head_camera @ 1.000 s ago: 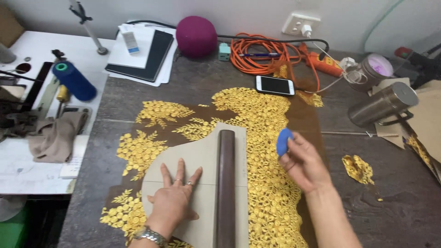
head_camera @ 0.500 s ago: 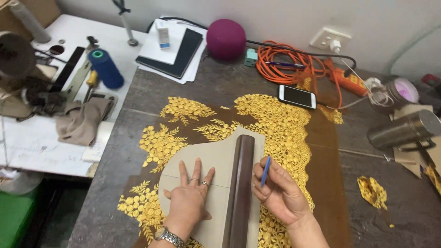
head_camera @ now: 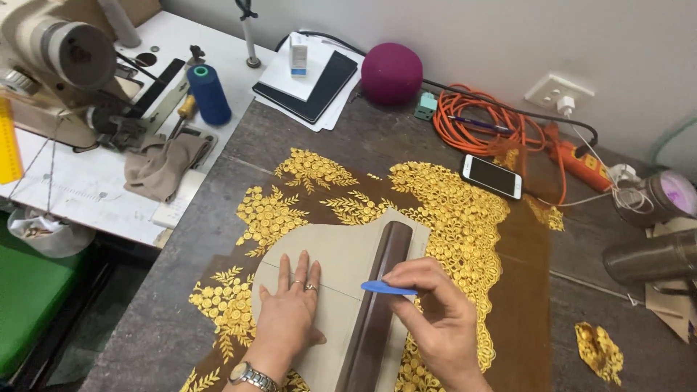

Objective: The person places a paper pattern on a piece of brown fabric with a gold floral design. They use a blue chalk-like tool to trace the outline of the pattern onto the fabric, following the curved and straight edges of the template.

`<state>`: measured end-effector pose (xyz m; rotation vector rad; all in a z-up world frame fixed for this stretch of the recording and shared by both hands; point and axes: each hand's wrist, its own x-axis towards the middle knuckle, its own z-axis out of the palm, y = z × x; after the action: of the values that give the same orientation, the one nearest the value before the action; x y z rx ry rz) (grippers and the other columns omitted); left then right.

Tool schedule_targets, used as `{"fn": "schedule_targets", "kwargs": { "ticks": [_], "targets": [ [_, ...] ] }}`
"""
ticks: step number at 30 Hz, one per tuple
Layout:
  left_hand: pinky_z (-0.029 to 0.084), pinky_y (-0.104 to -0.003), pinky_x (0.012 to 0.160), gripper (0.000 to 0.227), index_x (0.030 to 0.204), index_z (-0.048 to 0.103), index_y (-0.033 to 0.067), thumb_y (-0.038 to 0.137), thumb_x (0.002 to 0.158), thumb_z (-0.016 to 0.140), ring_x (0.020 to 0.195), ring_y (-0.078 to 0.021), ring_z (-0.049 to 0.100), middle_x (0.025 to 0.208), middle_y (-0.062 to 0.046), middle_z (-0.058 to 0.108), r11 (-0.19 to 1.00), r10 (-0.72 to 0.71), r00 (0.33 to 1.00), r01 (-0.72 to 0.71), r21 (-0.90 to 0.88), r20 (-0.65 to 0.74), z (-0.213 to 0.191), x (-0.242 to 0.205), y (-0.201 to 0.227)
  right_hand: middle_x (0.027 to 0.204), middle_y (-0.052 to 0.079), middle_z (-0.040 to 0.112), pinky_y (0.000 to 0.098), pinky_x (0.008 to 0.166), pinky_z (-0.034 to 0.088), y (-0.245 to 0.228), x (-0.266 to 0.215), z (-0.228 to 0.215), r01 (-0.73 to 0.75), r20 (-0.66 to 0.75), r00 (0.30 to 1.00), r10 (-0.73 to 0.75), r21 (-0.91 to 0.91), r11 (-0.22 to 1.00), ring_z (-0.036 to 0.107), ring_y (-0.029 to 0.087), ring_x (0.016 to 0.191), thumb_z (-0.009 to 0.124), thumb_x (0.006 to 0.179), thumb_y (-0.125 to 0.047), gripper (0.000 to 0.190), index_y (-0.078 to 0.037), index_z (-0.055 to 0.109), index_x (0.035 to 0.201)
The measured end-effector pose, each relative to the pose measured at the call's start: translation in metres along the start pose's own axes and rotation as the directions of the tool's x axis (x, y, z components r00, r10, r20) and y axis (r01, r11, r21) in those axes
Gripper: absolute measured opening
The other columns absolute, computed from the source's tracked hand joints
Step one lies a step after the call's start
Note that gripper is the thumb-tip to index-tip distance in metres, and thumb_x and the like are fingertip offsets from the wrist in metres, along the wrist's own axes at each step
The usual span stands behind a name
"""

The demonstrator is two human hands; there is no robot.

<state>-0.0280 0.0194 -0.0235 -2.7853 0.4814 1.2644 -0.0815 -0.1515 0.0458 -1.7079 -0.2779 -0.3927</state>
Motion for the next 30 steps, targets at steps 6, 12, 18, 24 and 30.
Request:
{"fn": "schedule_targets", "kwargs": {
  "ticks": [6,12,18,24,30],
  "targets": [
    [0.024,-0.061,0.112,0.123,0.153,-0.013,0.0103,0.054,0.082,0.077,0.147,-0.0352,-0.018,0.16,-0.009,-0.027,1.0,-0.018,0.999,0.018,-0.013,-0.047,0.007,0.003,-0.001,0.088,0.01,0.067,0.0298,0.075,0.051,0.003,-0.001,-0.004,0.025,0.048,0.999,-0.022,-0.05,0.998,0.062,0.022,0.085,0.067,0.081,0.0,0.011,-0.003,0.067,0.091],
    [0.022,-0.059,0.114,0.121,0.153,-0.011,0.0117,0.048,0.082,0.08,0.148,-0.0333,-0.019,0.16,-0.008,-0.027,0.997,-0.018,0.999,0.014,-0.07,-0.048,0.004,-0.002,0.0,0.084,0.009,0.066,0.0289,0.074,0.051,0.006,-0.002,-0.01,0.023,0.066,0.998,-0.018,-0.072,0.997,0.061,0.02,0.081,0.069,0.082,-0.004,0.008,-0.003,0.068,0.089],
    [0.025,-0.063,0.111,0.124,0.153,-0.005,0.0114,0.048,0.076,0.086,0.148,-0.0336,-0.015,0.161,-0.008,-0.021,0.993,0.002,0.99,-0.019,-0.12,-0.143,0.012,0.004,0.0,0.09,0.008,0.059,0.0293,0.076,0.056,0.025,0.001,-0.025,-0.221,0.138,0.965,0.223,-0.029,0.975,0.06,0.019,0.085,0.065,0.084,-0.008,0.012,-0.003,0.065,0.095],
    [0.024,-0.064,0.109,0.087,0.154,0.002,0.015,0.055,0.095,0.052,0.146,-0.039,-0.008,0.161,-0.015,-0.012,0.994,-0.078,0.966,0.057,-0.092,-0.247,0.034,0.024,0.004,0.09,0.016,0.069,0.028,0.062,0.063,0.041,0.046,-0.012,-0.361,0.253,0.894,0.37,-0.083,0.929,0.075,0.023,0.061,0.062,0.086,-0.018,0.024,0.0,0.059,0.102],
    [0.02,-0.06,0.11,0.086,0.155,0.001,0.0207,0.06,0.094,0.047,0.143,-0.0511,-0.004,0.157,-0.029,-0.005,0.991,-0.118,0.955,0.097,-0.088,-0.273,0.043,0.028,0.005,0.088,-0.002,0.072,0.0265,0.07,0.045,0.066,0.088,0.044,0.052,0.537,0.815,0.217,-0.441,0.896,0.064,0.012,0.076,0.068,0.084,-0.025,0.015,-0.011,0.071,0.091]
  ]
}}
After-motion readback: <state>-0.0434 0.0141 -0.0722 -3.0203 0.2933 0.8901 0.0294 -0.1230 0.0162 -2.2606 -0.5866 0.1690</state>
